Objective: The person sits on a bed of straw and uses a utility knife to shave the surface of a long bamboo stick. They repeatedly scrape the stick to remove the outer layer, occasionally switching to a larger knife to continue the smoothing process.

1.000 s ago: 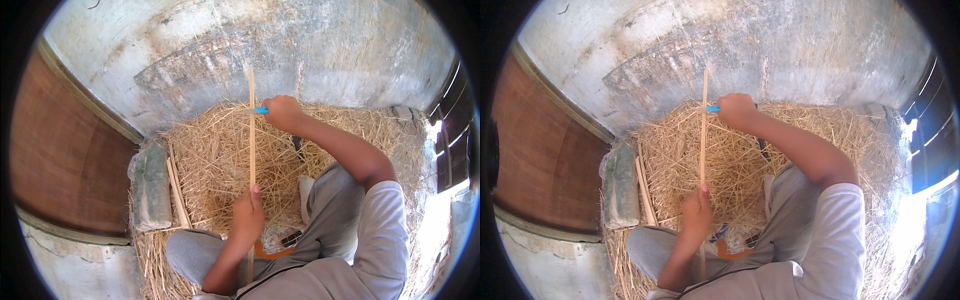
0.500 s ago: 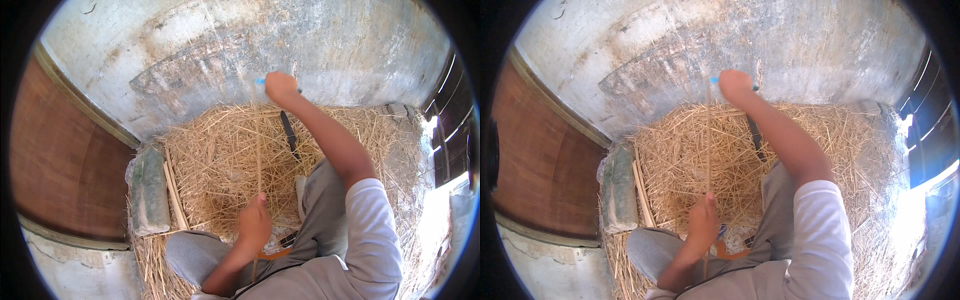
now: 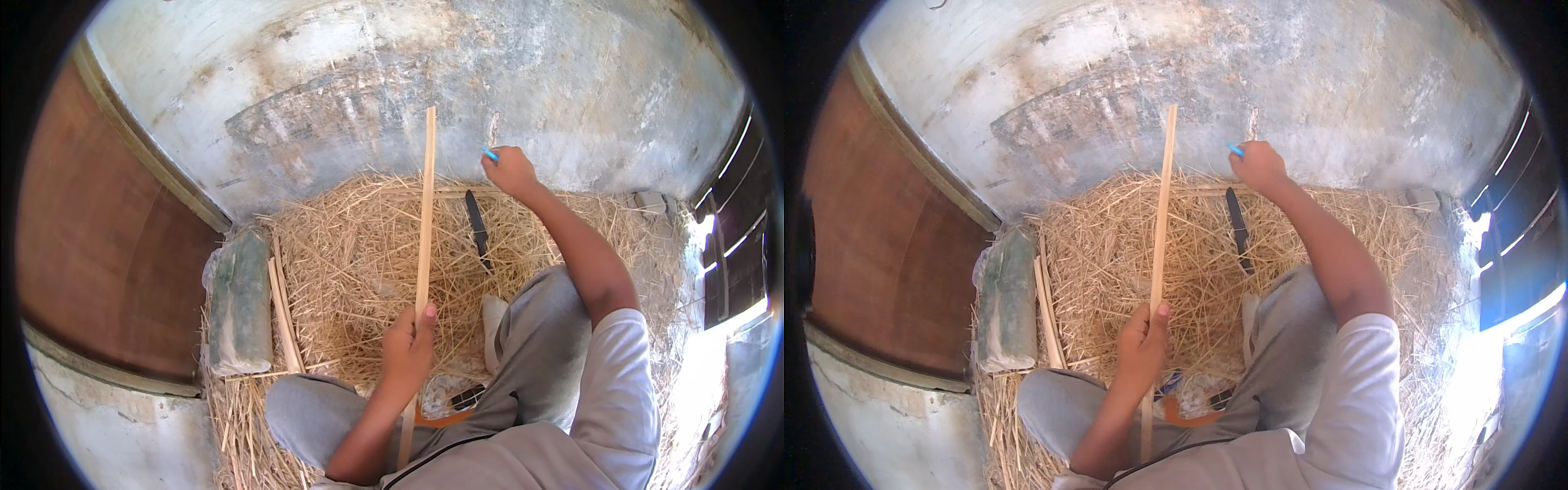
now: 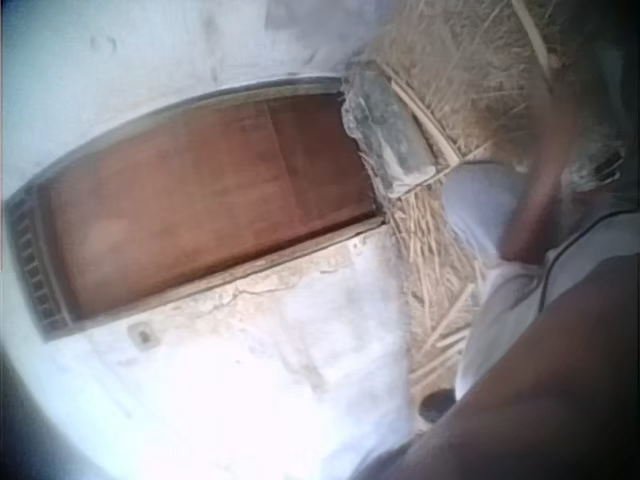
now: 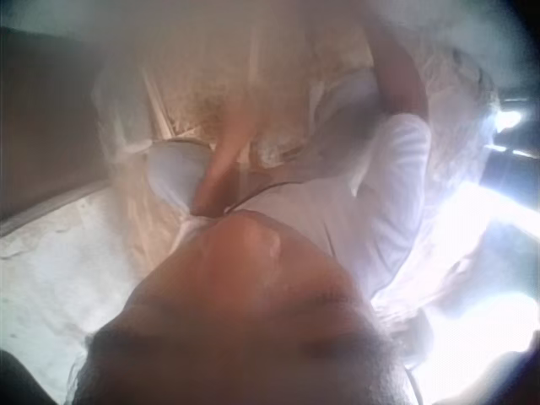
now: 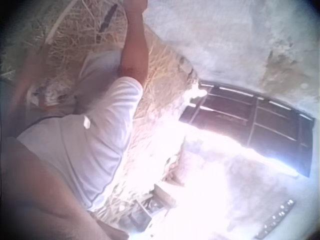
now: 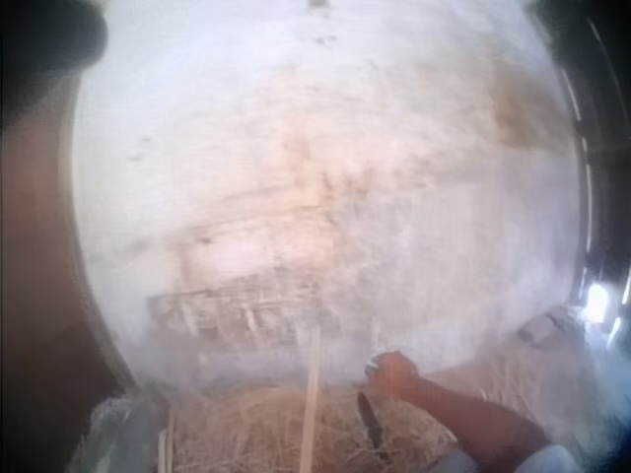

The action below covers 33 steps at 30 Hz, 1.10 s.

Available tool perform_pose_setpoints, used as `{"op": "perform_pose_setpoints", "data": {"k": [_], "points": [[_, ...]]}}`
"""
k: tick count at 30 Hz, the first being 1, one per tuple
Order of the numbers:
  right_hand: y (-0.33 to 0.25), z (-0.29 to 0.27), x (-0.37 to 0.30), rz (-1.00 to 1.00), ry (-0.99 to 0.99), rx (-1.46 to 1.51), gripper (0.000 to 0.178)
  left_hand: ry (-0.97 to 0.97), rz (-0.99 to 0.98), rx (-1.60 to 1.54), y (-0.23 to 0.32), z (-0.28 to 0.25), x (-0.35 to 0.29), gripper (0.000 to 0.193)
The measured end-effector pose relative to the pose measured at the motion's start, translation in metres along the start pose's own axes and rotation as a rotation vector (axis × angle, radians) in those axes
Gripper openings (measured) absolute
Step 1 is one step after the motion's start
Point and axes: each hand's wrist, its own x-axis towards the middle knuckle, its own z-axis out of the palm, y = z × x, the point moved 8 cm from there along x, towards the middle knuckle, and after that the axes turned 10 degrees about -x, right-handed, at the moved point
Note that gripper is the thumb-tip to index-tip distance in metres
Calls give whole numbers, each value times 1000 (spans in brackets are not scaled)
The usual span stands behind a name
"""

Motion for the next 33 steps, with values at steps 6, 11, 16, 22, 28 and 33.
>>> {"op": "perform_pose_setpoints", "data": {"k": [6, 11, 16, 22, 28, 33], "points": [[-95, -19, -38, -328, 203, 77, 20, 19, -49, 3, 1, -1, 7, 42], [-106, -4, -30, -330, 79, -130, 17, 21, 21, 86, 18, 1, 2, 41], [-110, 4, -17, -276, 6, -240, 13, 101, 64, 129, 20, -1, -1, 41], [-122, 5, -7, -302, 120, -236, 8, 139, 71, 134, 19, -9, -4, 40], [-114, 5, 14, -278, 259, -233, 10, 129, 37, 73, 20, -5, -1, 40], [-100, -22, 32, 50, 243, -167, 11, 80, 85, 104, 24, -2, -7, 41]]}}
